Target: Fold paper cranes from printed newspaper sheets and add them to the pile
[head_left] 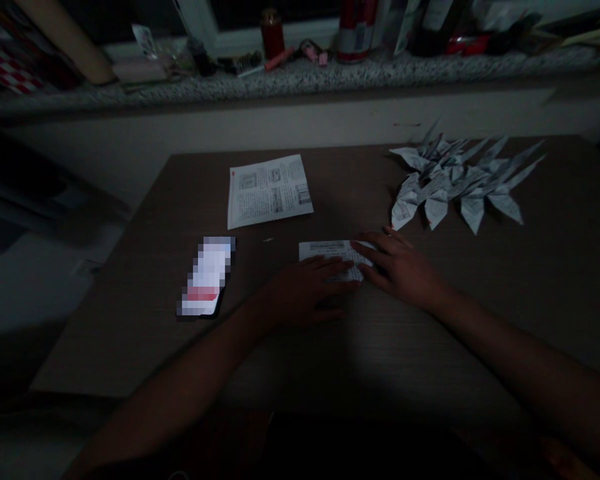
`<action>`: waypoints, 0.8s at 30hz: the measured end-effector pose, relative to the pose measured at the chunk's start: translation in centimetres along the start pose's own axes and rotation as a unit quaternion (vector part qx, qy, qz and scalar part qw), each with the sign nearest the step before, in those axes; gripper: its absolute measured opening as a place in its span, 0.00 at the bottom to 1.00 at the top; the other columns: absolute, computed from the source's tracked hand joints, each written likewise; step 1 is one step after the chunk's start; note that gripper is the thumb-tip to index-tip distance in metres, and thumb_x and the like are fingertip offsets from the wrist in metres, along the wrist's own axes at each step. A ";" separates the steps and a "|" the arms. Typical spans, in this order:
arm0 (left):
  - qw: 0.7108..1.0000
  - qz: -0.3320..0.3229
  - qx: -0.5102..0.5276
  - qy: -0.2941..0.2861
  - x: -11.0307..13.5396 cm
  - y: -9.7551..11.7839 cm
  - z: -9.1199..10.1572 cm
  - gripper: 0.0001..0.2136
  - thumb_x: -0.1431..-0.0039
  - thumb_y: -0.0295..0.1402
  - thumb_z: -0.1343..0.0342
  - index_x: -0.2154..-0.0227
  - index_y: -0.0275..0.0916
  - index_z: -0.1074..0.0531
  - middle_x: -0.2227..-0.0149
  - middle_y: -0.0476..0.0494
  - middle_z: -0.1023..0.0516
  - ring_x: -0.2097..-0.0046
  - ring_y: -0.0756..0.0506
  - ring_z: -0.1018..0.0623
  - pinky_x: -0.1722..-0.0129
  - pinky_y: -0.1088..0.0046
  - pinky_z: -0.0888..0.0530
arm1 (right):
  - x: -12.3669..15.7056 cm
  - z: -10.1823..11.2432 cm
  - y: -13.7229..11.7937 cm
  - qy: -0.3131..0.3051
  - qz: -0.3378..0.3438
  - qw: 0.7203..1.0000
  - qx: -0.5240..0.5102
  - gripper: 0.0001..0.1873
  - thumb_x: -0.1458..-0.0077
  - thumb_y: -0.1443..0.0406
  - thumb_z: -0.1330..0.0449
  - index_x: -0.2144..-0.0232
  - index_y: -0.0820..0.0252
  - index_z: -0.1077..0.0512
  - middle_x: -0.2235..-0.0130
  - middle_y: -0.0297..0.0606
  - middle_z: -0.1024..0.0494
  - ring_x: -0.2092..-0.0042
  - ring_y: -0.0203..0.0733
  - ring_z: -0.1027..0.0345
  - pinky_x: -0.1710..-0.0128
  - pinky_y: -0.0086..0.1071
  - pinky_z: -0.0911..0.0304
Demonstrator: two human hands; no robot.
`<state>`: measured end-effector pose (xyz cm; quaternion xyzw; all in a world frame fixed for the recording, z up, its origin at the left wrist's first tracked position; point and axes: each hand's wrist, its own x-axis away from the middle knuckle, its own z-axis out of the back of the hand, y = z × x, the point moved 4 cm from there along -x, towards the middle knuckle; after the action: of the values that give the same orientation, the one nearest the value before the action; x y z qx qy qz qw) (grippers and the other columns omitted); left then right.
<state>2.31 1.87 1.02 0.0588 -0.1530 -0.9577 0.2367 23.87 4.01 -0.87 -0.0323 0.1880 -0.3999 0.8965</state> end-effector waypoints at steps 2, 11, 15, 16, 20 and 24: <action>1.000 0.001 0.001 -0.001 0.0 0.0 0.0 0.26 0.29 0.50 0.46 0.33 0.48 0.35 0.26 0.40 0.42 0.27 0.36 0.40 0.30 0.52 0.40 | 0.0 0.0 0.1 0.001 -0.002 1.000 -0.003 0.24 0.31 0.61 0.44 0.35 0.59 0.32 0.38 0.52 0.26 0.36 0.56 0.32 0.32 0.63 0.45; 1.000 0.012 0.002 0.007 0.0 0.2 0.1 0.26 0.29 0.49 0.46 0.32 0.51 0.36 0.26 0.42 0.42 0.28 0.35 0.39 0.31 0.51 0.40 | 0.1 -0.2 0.4 0.010 0.005 1.000 -0.005 0.26 0.31 0.61 0.44 0.34 0.56 0.33 0.38 0.50 0.25 0.34 0.57 0.35 0.31 0.67 0.52; 1.000 0.020 -0.002 0.003 0.0 0.2 0.2 0.25 0.29 0.50 0.46 0.33 0.52 0.35 0.27 0.43 0.41 0.28 0.36 0.39 0.31 0.51 0.39 | 0.1 0.2 0.0 0.010 0.014 1.000 0.022 0.26 0.29 0.61 0.45 0.33 0.57 0.35 0.37 0.51 0.26 0.31 0.59 0.40 0.31 0.68 0.54; 1.000 0.019 0.000 0.005 0.0 0.2 0.2 0.25 0.29 0.50 0.46 0.33 0.51 0.34 0.27 0.42 0.41 0.28 0.36 0.39 0.31 0.52 0.39 | 0.1 0.5 -0.3 0.011 0.018 0.999 0.028 0.26 0.29 0.61 0.46 0.33 0.58 0.35 0.36 0.52 0.27 0.31 0.59 0.40 0.30 0.67 0.54; 1.000 0.017 0.011 0.010 -0.1 0.2 0.4 0.26 0.29 0.51 0.46 0.33 0.49 0.33 0.27 0.38 0.40 0.28 0.34 0.38 0.32 0.50 0.38 | 1.1 1.5 -1.7 0.017 0.025 0.999 0.025 0.24 0.30 0.60 0.44 0.35 0.60 0.30 0.39 0.54 0.25 0.36 0.61 0.34 0.38 0.59 0.37; 1.000 0.021 0.018 0.008 -0.1 0.2 0.4 0.26 0.29 0.51 0.46 0.33 0.50 0.33 0.27 0.41 0.40 0.29 0.34 0.37 0.32 0.50 0.38 | 2.9 1.5 -2.7 0.008 0.031 0.999 -0.016 0.19 0.30 0.60 0.44 0.43 0.54 0.22 0.52 0.49 0.21 0.50 0.56 0.26 0.52 0.51 0.27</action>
<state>2.42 1.86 1.47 0.0674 -0.1694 -0.9491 0.2568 24.24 -0.05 0.22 -0.0372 0.2027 -0.3690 0.9063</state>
